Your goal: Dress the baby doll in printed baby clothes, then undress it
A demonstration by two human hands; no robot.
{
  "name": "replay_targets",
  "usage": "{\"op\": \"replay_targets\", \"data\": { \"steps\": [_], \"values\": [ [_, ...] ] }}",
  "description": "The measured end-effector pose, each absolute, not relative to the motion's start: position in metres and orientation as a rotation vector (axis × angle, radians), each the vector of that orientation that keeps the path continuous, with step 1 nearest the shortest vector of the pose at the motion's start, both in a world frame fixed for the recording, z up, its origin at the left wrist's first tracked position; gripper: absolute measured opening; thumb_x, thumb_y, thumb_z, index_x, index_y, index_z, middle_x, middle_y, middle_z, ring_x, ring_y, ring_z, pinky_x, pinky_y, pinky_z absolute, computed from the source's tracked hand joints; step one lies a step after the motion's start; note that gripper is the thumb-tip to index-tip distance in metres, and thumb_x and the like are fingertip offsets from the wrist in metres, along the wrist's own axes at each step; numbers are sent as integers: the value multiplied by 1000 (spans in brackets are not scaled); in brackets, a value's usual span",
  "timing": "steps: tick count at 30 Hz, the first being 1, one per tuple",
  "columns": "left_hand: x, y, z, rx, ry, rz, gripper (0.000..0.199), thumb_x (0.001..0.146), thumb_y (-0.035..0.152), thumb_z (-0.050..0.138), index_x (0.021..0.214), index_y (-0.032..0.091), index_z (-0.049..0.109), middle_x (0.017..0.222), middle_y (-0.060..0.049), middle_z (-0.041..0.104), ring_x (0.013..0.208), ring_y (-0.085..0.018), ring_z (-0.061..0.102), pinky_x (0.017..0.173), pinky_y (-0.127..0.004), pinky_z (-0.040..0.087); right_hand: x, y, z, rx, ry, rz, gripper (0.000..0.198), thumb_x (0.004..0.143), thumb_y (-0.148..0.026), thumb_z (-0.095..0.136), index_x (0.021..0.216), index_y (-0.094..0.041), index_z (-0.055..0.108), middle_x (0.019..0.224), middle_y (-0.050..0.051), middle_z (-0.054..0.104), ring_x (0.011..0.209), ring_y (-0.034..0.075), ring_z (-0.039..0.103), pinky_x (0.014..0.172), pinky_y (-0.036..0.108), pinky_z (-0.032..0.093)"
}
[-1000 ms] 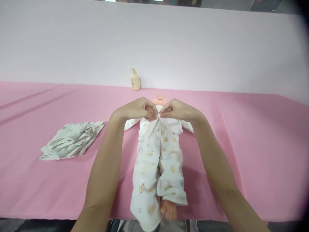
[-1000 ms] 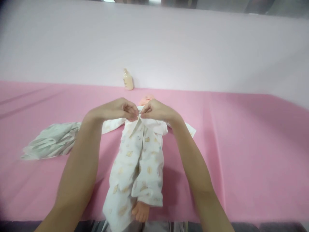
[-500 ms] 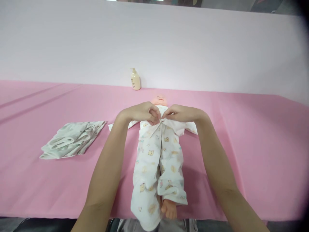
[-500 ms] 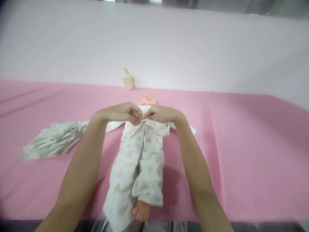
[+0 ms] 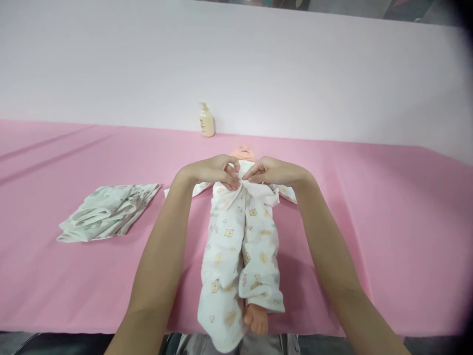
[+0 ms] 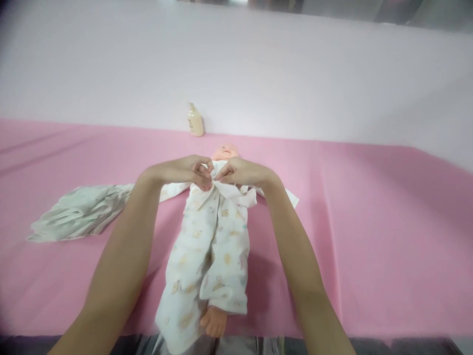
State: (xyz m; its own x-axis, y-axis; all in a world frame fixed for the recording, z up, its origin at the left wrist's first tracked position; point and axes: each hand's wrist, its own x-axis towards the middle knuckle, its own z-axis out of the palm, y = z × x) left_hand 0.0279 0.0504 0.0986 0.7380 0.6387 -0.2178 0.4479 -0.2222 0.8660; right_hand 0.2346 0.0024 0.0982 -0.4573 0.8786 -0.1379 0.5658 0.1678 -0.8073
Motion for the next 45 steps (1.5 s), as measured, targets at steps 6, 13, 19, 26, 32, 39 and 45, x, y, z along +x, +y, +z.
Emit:
{"op": "replay_targets", "data": {
  "steps": [6, 13, 19, 26, 32, 39, 45],
  "values": [
    [28, 52, 97, 1880, 866, 193, 37, 63, 17, 69, 93, 20, 48, 88, -6, 71, 91, -22, 68, 80, -32, 52, 226, -6, 103, -1433, -2122, 1231, 15, 77, -13, 62, 87, -18, 72, 83, 4, 71, 61, 12, 64, 47, 17, 44],
    [29, 50, 95, 1886, 922, 200, 45, 63, 14, 65, 103, 21, 46, 86, -5, 70, 86, -21, 69, 78, -31, 53, 202, -4, 94, -1583, -2101, 862, 12, 70, -11, 61, 61, -14, 67, 54, 3, 64, 54, 15, 63, 47, 19, 45],
    [33, 48, 94, 1954, 996, 194, 46, 62, 14, 63, 106, 22, 50, 86, -4, 70, 84, -22, 70, 74, -29, 54, 193, 0, 87, -1645, -2148, 723, 14, 67, -16, 67, 54, -13, 64, 51, 5, 61, 51, 15, 59, 53, 25, 47],
    [34, 43, 98, 2029, 1016, 148, 43, 63, 14, 57, 105, 22, 50, 86, -3, 71, 83, -21, 69, 69, -27, 53, 195, 0, 88, -1619, -2207, 735, 10, 65, -6, 61, 61, -15, 64, 57, 4, 65, 53, 15, 61, 50, 23, 47],
    [34, 46, 98, 2168, 1032, 72, 50, 59, 16, 61, 107, 23, 50, 89, -2, 71, 85, -21, 67, 62, -24, 48, 202, 0, 89, -1626, -2131, 893, 16, 63, -2, 57, 64, -15, 66, 60, 4, 66, 51, 16, 61, 50, 24, 51],
    [37, 47, 95, 2294, 1032, 103, 46, 58, 21, 68, 100, 24, 51, 88, 0, 71, 85, -21, 66, 63, -25, 45, 201, 2, 86, -1619, -2217, 802, 16, 63, -3, 57, 66, -15, 66, 61, 3, 67, 48, 14, 60, 46, 22, 48],
    [33, 45, 99, 2220, 972, 168, 48, 62, 19, 65, 105, 24, 45, 87, 0, 71, 86, -20, 66, 68, -26, 47, 203, -1, 91, -1630, -2259, 689, 14, 65, -9, 56, 64, -14, 69, 55, 2, 63, 49, 12, 58, 44, 18, 41]
  ]
}}
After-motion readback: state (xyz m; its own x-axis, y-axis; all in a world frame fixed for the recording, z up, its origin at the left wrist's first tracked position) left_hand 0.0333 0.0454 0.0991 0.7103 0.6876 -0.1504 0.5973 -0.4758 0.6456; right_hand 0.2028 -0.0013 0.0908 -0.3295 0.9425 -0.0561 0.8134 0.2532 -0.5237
